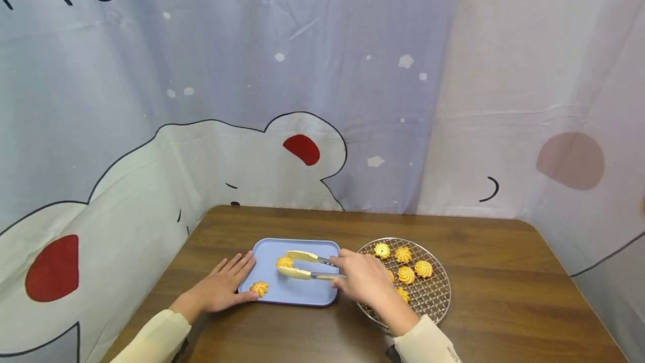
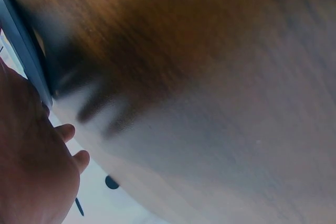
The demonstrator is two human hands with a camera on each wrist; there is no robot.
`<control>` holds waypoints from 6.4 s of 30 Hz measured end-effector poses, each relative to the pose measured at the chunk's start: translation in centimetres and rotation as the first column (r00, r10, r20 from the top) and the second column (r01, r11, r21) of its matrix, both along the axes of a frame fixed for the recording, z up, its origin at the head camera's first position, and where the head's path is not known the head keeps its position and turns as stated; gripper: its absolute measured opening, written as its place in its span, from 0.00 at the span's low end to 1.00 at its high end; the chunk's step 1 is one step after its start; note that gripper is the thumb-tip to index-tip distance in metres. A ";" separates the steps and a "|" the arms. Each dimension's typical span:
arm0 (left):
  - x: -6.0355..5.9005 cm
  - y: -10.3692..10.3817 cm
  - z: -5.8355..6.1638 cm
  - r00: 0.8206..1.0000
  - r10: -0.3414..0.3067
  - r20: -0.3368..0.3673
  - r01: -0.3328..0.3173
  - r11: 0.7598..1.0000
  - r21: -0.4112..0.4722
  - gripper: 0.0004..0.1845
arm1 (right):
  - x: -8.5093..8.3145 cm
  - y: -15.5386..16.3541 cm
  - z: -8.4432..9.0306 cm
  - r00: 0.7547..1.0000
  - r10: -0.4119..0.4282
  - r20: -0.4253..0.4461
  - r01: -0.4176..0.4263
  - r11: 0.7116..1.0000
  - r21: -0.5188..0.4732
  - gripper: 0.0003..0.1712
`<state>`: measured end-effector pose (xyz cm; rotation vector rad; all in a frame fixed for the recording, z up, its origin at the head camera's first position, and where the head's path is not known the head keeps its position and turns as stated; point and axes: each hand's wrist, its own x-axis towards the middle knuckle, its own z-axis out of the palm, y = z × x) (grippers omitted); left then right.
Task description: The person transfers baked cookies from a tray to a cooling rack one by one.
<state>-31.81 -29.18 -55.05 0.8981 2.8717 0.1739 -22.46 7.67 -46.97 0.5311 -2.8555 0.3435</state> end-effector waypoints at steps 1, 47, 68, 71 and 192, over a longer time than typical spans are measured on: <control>0.0 0.0 0.0 1.000 0.001 -0.001 -0.001 1.000 -0.001 0.54 | 0.2 0.2 0.0 1.000 -0.006 0.001 0.006 1.000 -0.004 0.31; 0.1 0.1 0.3 1.000 -0.011 0.006 0.011 1.000 0.013 0.52 | 9.4 10.9 1.1 0.978 -0.195 -0.072 0.193 0.981 -0.038 0.31; 0.1 -0.2 0.1 1.000 -0.018 0.007 0.017 0.999 0.029 0.51 | 12.9 16.0 0.3 0.959 -0.278 -0.054 0.276 0.960 -0.037 0.31; 0.2 -0.2 0.1 1.000 -0.021 0.004 0.021 0.999 0.029 0.51 | 13.3 16.8 0.3 0.958 -0.287 -0.014 0.287 0.958 -0.004 0.32; 0.2 -0.1 0.2 1.000 -0.012 -0.017 0.012 1.000 0.004 0.52 | 1.2 0.5 -0.1 0.995 0.082 0.062 -0.081 0.996 -0.028 0.36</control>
